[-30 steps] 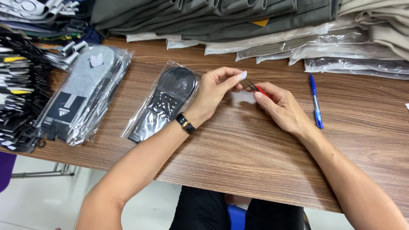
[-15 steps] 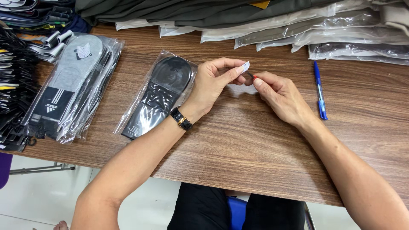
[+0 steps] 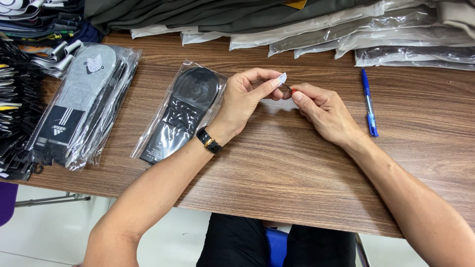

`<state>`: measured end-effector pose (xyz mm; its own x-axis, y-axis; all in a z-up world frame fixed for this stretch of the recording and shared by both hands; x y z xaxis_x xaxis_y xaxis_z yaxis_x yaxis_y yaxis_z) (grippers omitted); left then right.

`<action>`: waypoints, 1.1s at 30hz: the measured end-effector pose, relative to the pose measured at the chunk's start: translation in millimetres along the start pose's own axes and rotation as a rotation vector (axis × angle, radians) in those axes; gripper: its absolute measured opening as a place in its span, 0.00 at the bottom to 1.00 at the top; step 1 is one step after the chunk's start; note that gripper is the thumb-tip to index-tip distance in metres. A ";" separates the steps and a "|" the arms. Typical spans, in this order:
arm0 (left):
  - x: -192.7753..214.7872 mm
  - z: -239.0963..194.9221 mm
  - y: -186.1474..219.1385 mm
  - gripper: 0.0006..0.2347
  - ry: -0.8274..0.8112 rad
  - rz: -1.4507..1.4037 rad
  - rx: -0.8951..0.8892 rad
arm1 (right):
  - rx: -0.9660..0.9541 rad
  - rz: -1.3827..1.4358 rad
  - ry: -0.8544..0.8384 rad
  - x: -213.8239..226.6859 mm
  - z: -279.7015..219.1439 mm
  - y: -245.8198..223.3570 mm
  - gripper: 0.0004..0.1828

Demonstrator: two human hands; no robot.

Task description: The person marks small white paper tags with a blue pen, then uses red pliers to attach the tags to packaged socks. The person handles multiple sock packages and places the labeled items on a nearby table.

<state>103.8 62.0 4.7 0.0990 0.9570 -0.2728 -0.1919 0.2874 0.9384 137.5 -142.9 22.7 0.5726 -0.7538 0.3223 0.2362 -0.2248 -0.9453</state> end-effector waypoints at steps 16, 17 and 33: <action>-3.4 -0.7 4.8 0.07 -0.023 0.033 0.008 | -0.125 0.128 -0.140 1.1 -5.6 -6.6 0.19; -4.0 -0.8 4.5 0.07 -0.021 0.041 0.004 | -0.137 0.121 -0.135 1.6 -5.5 -6.3 0.18; -7.1 -3.1 5.0 0.08 0.000 0.091 0.002 | -0.090 0.045 -0.002 -2.6 -5.4 -0.3 0.15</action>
<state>99.2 56.7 10.6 0.0809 0.9791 -0.1867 -0.1982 0.1994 0.9597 131.7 -144.2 22.0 0.5827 -0.7633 0.2791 0.1383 -0.2453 -0.9595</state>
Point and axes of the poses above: each hand's wrist, its own z-axis towards the middle knuckle, its own x-axis out of the back of the hand, y = z × x, the point moved 2 cm from there along z, towards the middle knuckle, and after that the axes turned 2 degrees about z, right-handed, at the moved point
